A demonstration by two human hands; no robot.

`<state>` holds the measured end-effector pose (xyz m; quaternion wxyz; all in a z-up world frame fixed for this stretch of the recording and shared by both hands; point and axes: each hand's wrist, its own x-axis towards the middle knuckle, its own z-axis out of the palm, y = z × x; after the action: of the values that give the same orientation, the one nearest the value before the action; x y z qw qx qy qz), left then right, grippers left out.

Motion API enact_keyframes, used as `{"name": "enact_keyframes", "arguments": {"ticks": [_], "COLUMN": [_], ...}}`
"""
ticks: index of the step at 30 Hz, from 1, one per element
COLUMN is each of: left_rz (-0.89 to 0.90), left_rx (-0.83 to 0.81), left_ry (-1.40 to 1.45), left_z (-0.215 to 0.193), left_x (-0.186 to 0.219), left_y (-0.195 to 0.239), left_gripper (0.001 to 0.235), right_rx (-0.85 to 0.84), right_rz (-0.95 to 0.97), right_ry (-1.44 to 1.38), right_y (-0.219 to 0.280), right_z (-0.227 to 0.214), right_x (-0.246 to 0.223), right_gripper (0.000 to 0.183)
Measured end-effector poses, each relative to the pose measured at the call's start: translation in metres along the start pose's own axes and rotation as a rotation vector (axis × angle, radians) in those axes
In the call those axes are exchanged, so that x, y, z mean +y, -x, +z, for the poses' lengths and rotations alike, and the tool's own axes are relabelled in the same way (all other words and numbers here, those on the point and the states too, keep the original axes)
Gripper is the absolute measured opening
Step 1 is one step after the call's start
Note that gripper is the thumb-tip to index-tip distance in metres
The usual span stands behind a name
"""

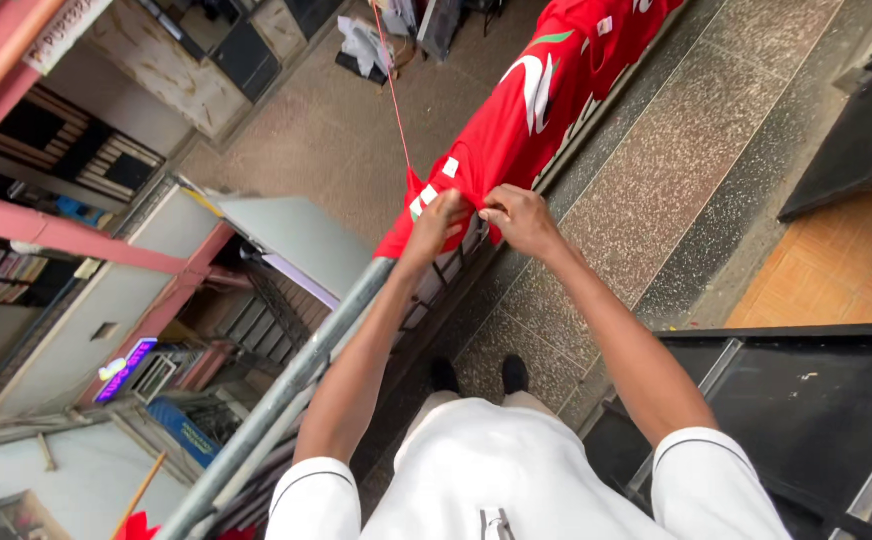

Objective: The person repeatedly takes red t-shirts from a metal rail, unfolds them, and hangs them back on the rail. The person handles the shirts one at a time, smoothing and positioning each garment before placing it on the rail.

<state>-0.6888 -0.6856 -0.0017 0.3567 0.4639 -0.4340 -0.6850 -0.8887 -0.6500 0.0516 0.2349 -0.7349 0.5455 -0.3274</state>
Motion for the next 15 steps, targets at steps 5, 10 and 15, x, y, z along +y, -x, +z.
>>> {"name": "enact_keyframes", "arguments": {"ticks": [5,10,15], "left_rz": [-0.037,-0.07,0.182], "left_rx": [-0.01,0.139,0.15], "left_ry": [0.323,0.316,-0.173], "left_z": [0.024,0.008,0.028], "left_x": [0.015,-0.038,0.052], "left_y": [0.013,-0.037,-0.003], "left_gripper": [0.054,0.025,0.028], "right_rx": [-0.104,-0.333,-0.317], "right_rz": [-0.06,-0.091,-0.175], "right_ry": [-0.018,-0.134,-0.393], "right_y": [0.009,0.017,0.002], "right_z": [-0.003,-0.019,-0.076], "right_x": [-0.005,-0.054,-0.083], "right_gripper": [0.023,0.021,0.017]}}
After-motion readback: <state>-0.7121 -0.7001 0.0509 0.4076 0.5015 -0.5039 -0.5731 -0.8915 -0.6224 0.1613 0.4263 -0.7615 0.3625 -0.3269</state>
